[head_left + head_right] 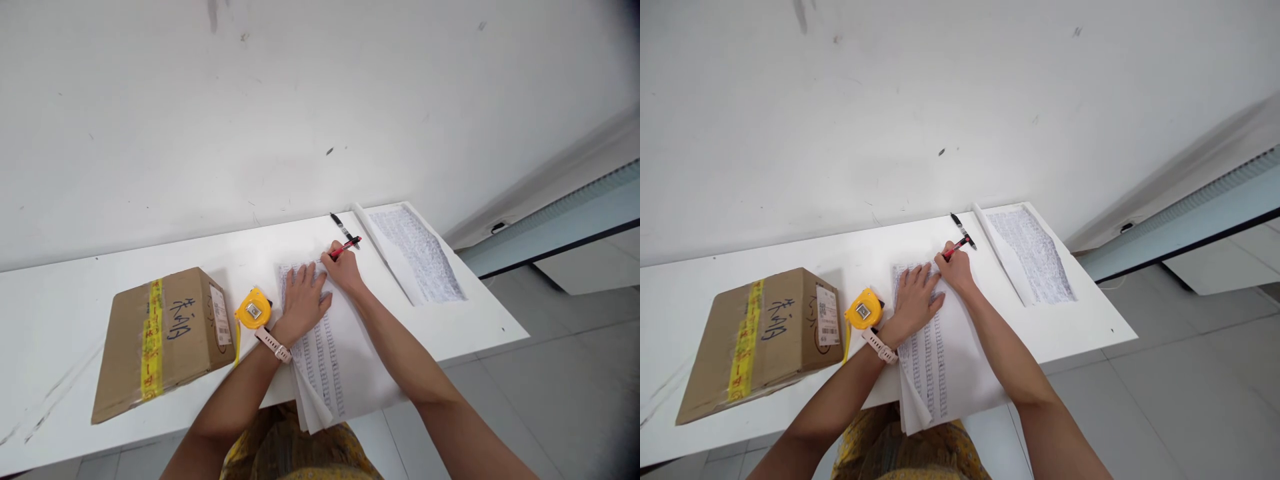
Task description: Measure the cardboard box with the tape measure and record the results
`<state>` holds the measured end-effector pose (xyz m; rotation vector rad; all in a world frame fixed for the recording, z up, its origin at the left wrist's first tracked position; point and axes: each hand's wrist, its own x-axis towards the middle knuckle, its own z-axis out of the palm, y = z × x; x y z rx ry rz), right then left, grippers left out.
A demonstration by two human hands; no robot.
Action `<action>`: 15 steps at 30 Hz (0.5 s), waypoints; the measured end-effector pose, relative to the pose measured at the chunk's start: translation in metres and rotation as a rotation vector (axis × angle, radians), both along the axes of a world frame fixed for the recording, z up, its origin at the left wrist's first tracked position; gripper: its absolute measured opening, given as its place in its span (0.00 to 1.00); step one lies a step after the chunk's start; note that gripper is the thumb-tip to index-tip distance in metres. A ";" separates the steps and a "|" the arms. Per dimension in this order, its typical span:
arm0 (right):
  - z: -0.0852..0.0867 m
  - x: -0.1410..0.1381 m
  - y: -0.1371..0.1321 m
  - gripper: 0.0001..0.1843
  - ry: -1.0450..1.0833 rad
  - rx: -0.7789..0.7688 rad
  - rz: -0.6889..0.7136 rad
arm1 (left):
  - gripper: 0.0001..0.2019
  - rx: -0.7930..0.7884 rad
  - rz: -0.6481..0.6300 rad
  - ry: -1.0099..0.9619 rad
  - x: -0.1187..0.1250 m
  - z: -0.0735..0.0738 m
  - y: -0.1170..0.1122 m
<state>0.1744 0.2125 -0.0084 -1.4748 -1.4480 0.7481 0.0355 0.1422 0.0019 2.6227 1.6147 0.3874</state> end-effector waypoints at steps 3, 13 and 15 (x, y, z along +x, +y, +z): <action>0.000 0.000 0.000 0.13 -0.003 0.003 -0.016 | 0.22 -0.003 -0.001 -0.004 0.000 0.000 0.000; 0.000 0.000 0.000 0.13 -0.007 -0.015 -0.012 | 0.22 0.010 -0.006 -0.015 0.000 -0.002 0.001; 0.002 0.000 0.000 0.13 -0.007 -0.019 -0.031 | 0.22 0.011 -0.004 -0.017 -0.001 -0.002 0.001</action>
